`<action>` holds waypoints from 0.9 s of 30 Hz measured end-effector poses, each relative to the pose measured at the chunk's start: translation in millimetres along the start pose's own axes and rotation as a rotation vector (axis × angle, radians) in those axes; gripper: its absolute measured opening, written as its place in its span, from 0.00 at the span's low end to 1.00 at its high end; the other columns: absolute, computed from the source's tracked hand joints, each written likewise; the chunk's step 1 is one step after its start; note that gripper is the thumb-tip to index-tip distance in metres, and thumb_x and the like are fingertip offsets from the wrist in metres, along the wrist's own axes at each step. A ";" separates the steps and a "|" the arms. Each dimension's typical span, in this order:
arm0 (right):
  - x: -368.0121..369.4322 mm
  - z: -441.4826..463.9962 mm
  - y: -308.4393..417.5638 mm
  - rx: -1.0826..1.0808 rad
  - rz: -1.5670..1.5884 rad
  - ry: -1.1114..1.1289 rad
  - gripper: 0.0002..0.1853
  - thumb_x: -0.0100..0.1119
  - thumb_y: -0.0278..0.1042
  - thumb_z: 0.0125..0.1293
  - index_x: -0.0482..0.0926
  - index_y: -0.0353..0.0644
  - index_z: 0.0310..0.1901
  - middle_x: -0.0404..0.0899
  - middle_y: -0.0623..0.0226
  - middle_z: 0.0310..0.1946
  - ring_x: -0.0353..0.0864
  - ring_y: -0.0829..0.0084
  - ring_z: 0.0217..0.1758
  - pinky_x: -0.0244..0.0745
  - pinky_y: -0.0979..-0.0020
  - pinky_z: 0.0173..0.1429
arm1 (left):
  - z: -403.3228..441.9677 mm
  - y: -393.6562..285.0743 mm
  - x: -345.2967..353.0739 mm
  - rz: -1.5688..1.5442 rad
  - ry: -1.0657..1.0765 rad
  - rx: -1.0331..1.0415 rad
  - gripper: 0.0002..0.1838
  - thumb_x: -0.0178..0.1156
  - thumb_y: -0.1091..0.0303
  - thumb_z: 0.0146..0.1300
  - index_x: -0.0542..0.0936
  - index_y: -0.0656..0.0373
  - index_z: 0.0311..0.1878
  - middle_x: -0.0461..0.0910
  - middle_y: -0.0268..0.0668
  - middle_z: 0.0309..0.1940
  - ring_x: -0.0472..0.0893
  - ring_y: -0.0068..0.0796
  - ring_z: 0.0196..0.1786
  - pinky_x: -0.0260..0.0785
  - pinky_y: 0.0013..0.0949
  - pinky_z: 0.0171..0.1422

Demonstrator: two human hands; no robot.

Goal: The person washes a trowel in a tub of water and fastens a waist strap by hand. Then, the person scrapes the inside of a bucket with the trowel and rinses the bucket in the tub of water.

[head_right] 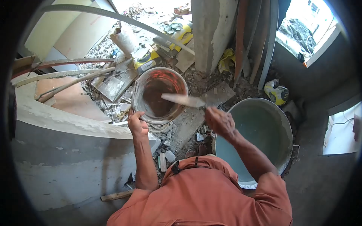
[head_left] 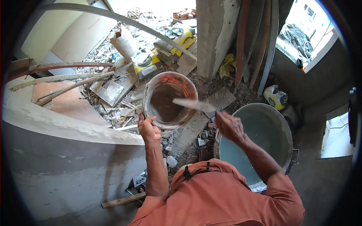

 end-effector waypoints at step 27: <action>12.7 48.5 -3.9 0.687 1.428 -0.102 0.18 0.70 0.35 0.58 0.75 0.36 0.46 0.79 0.67 0.34 0.79 0.75 0.34 0.76 0.71 0.39 | 65.6 -2.6 14.4 1.133 0.614 -0.325 0.22 0.52 0.76 0.62 0.77 0.64 0.61 0.84 0.45 0.45 0.84 0.35 0.44 0.76 0.38 0.45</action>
Point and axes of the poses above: each hand's wrist, its own z-axis towards the middle knuckle, its own x-axis out of the palm, y = z × x, the point moved 3 cm from there along z, towards the middle knuckle
